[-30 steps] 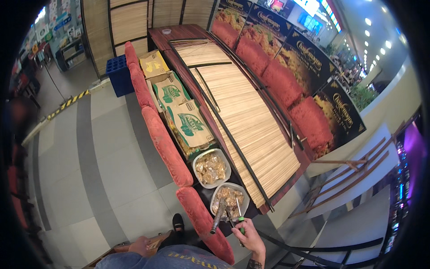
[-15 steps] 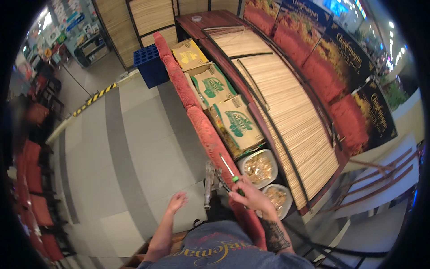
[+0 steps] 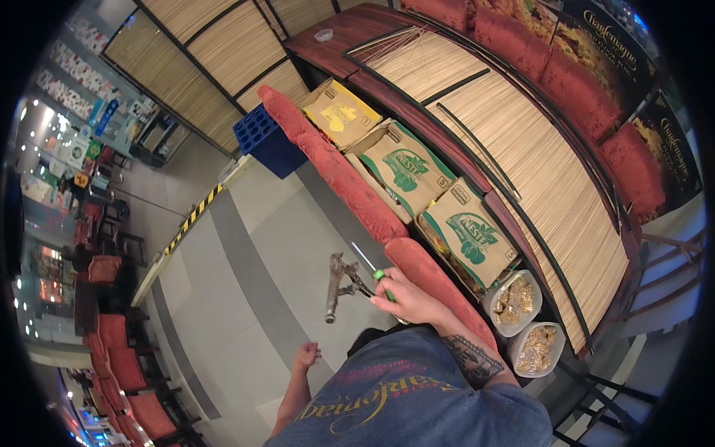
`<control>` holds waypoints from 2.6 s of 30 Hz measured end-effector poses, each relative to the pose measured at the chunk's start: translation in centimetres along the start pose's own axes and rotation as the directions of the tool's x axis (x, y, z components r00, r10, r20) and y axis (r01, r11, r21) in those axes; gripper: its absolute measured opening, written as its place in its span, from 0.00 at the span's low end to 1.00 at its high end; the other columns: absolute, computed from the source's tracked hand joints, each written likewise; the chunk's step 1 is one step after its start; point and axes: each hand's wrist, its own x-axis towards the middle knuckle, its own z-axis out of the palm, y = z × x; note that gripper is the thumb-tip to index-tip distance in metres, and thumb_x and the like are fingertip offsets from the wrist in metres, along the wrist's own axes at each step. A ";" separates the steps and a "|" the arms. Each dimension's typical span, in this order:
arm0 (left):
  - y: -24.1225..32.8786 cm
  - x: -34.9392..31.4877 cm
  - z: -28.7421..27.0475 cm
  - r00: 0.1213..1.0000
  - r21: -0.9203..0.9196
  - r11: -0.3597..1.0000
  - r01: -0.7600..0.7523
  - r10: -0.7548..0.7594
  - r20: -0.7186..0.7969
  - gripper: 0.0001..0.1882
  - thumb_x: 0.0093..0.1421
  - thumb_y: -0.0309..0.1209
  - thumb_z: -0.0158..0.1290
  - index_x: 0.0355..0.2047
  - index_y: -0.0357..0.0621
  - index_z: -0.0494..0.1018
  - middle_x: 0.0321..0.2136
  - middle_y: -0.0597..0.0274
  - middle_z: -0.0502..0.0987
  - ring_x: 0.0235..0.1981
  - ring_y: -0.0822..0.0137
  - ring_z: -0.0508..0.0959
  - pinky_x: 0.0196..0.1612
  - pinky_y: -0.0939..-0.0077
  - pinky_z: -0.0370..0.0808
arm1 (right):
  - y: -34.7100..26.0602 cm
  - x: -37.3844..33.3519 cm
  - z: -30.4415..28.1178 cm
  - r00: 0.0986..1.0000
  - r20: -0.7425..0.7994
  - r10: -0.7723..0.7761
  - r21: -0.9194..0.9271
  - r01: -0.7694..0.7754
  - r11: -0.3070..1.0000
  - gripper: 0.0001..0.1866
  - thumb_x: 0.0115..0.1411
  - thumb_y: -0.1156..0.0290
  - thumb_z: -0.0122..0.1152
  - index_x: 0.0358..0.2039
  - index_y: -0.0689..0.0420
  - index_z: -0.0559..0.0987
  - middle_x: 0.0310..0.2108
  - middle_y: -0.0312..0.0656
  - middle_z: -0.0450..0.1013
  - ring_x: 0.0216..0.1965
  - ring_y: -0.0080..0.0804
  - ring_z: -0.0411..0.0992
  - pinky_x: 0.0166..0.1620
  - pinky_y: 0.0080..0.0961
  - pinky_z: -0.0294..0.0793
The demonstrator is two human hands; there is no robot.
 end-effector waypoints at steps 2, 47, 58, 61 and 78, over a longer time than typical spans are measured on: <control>-2.3 0.5 -2.8 0.989 -0.135 0.981 0.142 -0.135 0.056 0.23 0.66 0.47 0.52 0.49 0.40 0.72 0.35 0.54 0.80 0.28 0.64 0.82 0.26 0.69 0.80 | 0.0 5.4 -0.8 0.998 -0.048 0.035 -0.050 -0.037 0.998 0.13 0.64 0.62 0.61 0.36 0.59 0.73 0.48 0.50 0.64 0.55 0.44 0.63 0.56 0.34 0.64; 114.0 67.9 -14.8 0.105 -0.006 0.141 -0.990 0.760 0.642 0.10 0.65 0.25 0.48 0.44 0.38 0.76 0.38 0.53 0.78 0.38 0.59 0.79 0.43 0.68 0.75 | 26.3 63.5 -37.6 -0.157 -0.981 0.112 0.193 -0.836 0.514 0.16 0.63 0.61 0.60 0.36 0.64 0.73 0.49 0.63 0.62 0.40 0.65 0.72 0.45 0.50 0.74; 125.4 75.9 5.1 0.211 0.443 -0.092 -0.892 0.782 0.586 0.22 0.61 0.36 0.57 0.52 0.39 0.71 0.47 0.47 0.73 0.49 0.46 0.73 0.50 0.54 0.73 | 33.4 62.4 -45.6 -0.344 -0.935 0.092 0.355 -0.916 0.188 0.17 0.63 0.60 0.60 0.35 0.64 0.75 0.46 0.60 0.63 0.39 0.61 0.72 0.43 0.49 0.74; 126.2 77.0 4.7 0.227 0.423 -0.056 -0.905 0.776 0.588 0.21 0.59 0.37 0.59 0.50 0.38 0.71 0.46 0.47 0.72 0.48 0.45 0.74 0.49 0.52 0.74 | 34.2 62.8 -46.4 -0.344 -0.931 0.126 0.365 -0.900 0.237 0.18 0.63 0.58 0.60 0.37 0.64 0.76 0.46 0.61 0.63 0.39 0.62 0.73 0.43 0.50 0.74; 125.4 69.7 -2.6 0.443 0.008 0.573 -0.819 0.624 0.644 0.20 0.62 0.39 0.57 0.48 0.38 0.70 0.44 0.51 0.77 0.40 0.60 0.79 0.42 0.66 0.75 | 34.8 60.6 -44.6 -0.195 -0.970 0.145 0.216 -0.966 0.143 0.21 0.59 0.80 0.51 0.54 0.57 0.69 0.54 0.62 0.65 0.50 0.61 0.69 0.51 0.48 0.71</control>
